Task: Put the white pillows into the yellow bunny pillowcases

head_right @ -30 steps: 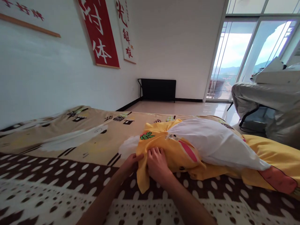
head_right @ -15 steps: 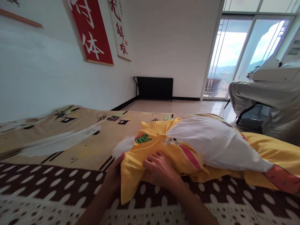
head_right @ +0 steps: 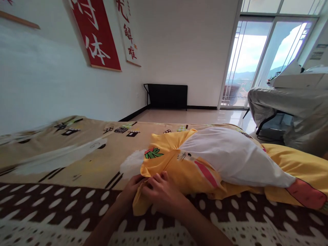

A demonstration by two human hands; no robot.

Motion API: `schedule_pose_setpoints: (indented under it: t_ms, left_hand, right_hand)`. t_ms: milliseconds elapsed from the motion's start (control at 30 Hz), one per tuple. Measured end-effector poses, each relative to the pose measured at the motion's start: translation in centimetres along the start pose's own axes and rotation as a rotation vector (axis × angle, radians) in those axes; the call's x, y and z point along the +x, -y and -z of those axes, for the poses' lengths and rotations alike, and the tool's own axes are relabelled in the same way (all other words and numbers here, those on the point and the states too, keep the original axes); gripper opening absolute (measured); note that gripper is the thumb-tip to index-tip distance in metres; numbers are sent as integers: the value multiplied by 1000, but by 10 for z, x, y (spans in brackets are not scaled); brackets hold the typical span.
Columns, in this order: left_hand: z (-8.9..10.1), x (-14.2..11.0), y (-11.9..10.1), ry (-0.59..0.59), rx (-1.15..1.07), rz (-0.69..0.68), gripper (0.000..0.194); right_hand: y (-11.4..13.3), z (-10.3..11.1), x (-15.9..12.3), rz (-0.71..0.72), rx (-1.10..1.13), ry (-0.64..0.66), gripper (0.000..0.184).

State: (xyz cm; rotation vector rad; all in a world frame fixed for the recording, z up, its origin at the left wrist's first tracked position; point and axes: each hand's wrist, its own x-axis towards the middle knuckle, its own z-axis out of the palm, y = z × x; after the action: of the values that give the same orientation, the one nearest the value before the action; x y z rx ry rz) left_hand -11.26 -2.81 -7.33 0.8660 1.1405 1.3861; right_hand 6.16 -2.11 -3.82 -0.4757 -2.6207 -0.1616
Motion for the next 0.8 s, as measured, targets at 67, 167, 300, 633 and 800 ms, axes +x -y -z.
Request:
schedule_pose_setpoints:
  t_ms: [67,167,300,633,800]
  left_hand:
    - [-2,0,-2,-34,-109,-5,24]
    - [-6,-2,-10,-86,-324,68,26]
    - [-10,-5,-20,-7,-492,267,33]
    - [16,8,1,40,-506,312,41]
    - [15,3,4,29,-496,275,36]
  right_hand:
    - [1,3,0,-23,63,-41,12]
    - [-6,10,-3,-175,76,-125,7]
    - [-31,5,-9,-293,-9,-145,17]
    - [-51,28,-18,-287,458,-156,22]
    - [-58,35,-18,-539,469,-314,20]
